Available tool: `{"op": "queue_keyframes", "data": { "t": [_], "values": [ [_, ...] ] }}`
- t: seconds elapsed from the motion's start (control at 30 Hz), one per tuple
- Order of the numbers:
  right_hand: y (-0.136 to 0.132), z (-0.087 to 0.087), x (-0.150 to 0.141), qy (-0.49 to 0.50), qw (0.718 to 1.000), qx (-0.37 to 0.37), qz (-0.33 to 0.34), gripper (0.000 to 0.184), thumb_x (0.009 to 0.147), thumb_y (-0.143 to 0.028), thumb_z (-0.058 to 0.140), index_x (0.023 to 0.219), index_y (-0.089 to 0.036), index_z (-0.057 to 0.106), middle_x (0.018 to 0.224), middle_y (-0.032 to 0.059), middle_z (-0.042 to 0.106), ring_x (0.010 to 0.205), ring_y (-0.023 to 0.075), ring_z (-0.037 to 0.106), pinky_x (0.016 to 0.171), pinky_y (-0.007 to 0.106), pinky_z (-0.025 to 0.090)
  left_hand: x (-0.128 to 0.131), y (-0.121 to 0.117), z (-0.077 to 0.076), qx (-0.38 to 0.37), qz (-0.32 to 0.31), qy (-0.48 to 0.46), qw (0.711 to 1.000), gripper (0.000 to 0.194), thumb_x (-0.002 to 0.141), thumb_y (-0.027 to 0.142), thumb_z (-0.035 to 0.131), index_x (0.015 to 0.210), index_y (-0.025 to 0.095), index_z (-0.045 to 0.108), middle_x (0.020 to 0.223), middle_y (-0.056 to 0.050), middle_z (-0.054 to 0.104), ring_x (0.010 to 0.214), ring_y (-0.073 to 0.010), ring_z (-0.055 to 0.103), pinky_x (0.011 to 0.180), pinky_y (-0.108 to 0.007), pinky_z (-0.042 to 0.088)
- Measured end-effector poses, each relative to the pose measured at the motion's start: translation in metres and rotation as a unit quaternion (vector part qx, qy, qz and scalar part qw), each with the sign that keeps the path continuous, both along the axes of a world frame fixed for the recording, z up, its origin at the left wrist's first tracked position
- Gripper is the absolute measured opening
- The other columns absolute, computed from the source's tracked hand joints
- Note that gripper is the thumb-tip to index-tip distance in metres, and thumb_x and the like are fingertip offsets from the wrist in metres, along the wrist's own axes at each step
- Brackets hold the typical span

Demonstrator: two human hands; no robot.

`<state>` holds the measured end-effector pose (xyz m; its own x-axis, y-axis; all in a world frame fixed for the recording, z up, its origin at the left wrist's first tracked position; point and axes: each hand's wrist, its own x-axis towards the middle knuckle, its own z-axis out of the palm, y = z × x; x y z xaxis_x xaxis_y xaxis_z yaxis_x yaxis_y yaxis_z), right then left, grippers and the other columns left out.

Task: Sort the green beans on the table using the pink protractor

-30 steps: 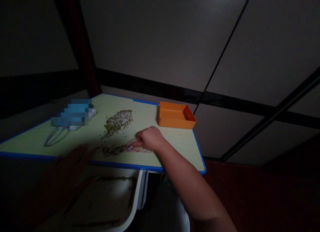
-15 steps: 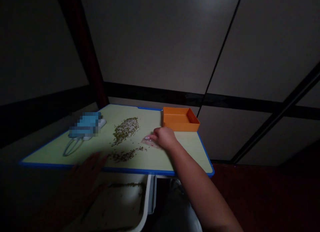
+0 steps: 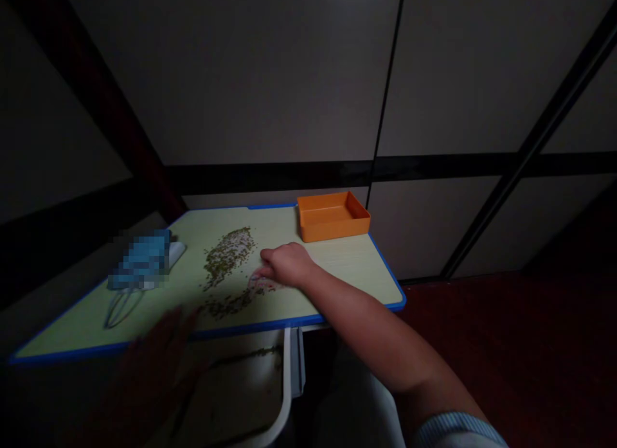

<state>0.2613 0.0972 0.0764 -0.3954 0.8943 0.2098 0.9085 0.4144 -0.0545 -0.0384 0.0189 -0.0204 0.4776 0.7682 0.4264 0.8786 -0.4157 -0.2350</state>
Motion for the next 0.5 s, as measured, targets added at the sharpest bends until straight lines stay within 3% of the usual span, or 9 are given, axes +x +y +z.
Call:
{"op": "queue_keyframes", "data": {
  "t": [0.27, 0.4, 0.5],
  "values": [
    [-0.003, 0.003, 0.008, 0.040, 0.996, -0.057, 0.061, 0.034, 0.087, -0.056, 0.063, 0.089, -0.022, 0.069, 0.080, 0.0036, 0.071, 0.073, 0.0167, 0.059, 0.058, 0.027, 0.020, 0.000, 0.000, 0.008, 0.004, -0.009, 0.018, 1.000, 0.073, 0.087, 0.061, 0.027, 0.144, 0.016, 0.038, 0.147, -0.025, 0.048, 0.133, -0.0390, 0.049, 0.097, -0.057, 0.046],
    [-0.005, 0.007, 0.017, 0.110, 0.988, -0.086, 0.065, 0.030, 0.083, -0.048, 0.071, 0.076, -0.019, 0.065, 0.067, -0.0016, 0.059, 0.062, 0.0114, 0.045, 0.058, 0.026, 0.019, 0.003, 0.000, 0.009, -0.018, 0.016, 0.016, 1.000, 0.074, 0.086, 0.060, 0.031, 0.145, 0.016, 0.037, 0.148, -0.025, 0.047, 0.136, -0.0390, 0.047, 0.099, -0.060, 0.045],
    [-0.003, 0.011, 0.033, 0.164, 0.974, -0.147, 0.050, 0.032, 0.080, -0.040, 0.076, 0.067, -0.016, 0.058, 0.059, -0.0057, 0.050, 0.057, 0.0084, 0.038, 0.058, 0.025, 0.019, 0.006, -0.001, 0.010, -0.039, 0.045, 0.007, 0.998, 0.069, 0.086, 0.055, 0.033, 0.143, 0.016, 0.040, 0.150, -0.024, 0.046, 0.137, -0.0377, 0.046, 0.102, -0.061, 0.044]
  ]
}}
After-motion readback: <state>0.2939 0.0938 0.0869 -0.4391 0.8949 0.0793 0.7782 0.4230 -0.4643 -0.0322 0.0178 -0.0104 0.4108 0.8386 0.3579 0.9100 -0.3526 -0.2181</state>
